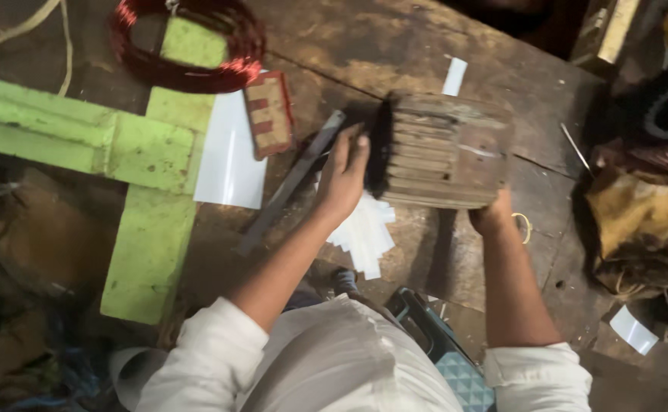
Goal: The person cuts small white strips with scissors and inserts them into slots of a cylindrical motor stator on a workbench. The person repeats this process multiple times, handling the stator and strips by hand.
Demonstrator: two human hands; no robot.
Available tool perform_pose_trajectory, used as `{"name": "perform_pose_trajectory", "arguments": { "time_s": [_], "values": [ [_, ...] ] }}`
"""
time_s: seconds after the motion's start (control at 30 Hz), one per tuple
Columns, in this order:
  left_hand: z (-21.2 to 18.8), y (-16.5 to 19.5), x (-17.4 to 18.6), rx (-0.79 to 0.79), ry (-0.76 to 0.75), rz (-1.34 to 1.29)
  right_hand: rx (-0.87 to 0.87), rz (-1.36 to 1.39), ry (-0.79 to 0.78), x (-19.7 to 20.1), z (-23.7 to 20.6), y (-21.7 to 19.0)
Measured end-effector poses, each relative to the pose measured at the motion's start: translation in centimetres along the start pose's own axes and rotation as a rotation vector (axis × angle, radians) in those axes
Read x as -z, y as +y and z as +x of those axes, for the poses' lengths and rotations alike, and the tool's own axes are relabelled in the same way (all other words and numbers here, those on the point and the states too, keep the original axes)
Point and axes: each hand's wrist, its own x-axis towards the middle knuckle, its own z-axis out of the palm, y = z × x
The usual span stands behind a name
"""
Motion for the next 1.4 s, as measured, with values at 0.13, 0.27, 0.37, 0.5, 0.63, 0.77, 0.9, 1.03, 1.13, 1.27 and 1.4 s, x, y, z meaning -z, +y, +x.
{"name": "perform_pose_trajectory", "arguments": {
  "time_s": [0.13,0.27,0.37,0.5,0.63,0.77,0.9,1.03,1.13,1.27,1.4],
  "values": [
    [1.3,-2.1,0.6,0.176,-0.011,0.116,0.019,-0.290,-0.160,-0.4,-0.2,-0.9],
    [2.1,-3.6,0.0,0.105,-0.024,0.140,-0.029,-0.146,-0.142,-1.4,-1.3,-1.6],
    [2.7,-4.1,-0.5,0.036,-0.021,0.199,0.127,-0.181,-0.373,-1.5,-1.9,-1.6],
    [3.1,-3.9,-0.7,0.057,-0.095,0.211,-0.089,-0.285,-0.182,-0.5,-1.5,-1.6],
    [2.4,-3.8,-0.9,0.037,-0.184,0.256,0.067,-0.708,-0.119,0.0,-1.3,-2.0],
    [2.0,-4.2,-1.5,-0.255,-0.096,0.214,0.320,-1.157,-0.006,-0.7,-2.7,-0.4],
    [3.6,-3.6,-1.1,-0.180,-0.098,0.291,0.019,0.051,0.252,-2.0,-4.7,2.4],
    [1.4,-1.4,3.5,-0.147,0.051,0.363,0.159,-0.282,0.243,-1.9,-7.2,3.6],
    [-2.9,0.1,6.4,-0.149,-0.081,0.466,0.107,-0.425,0.254,-1.1,-9.9,3.1],
    [-6.2,0.2,6.2,-0.158,-0.019,0.739,0.099,-0.658,0.094,0.8,-13.2,2.4],
    [-6.1,-1.2,4.9,-0.001,0.033,0.873,0.088,-0.735,-0.021,3.4,-15.4,1.9]
  ]
}}
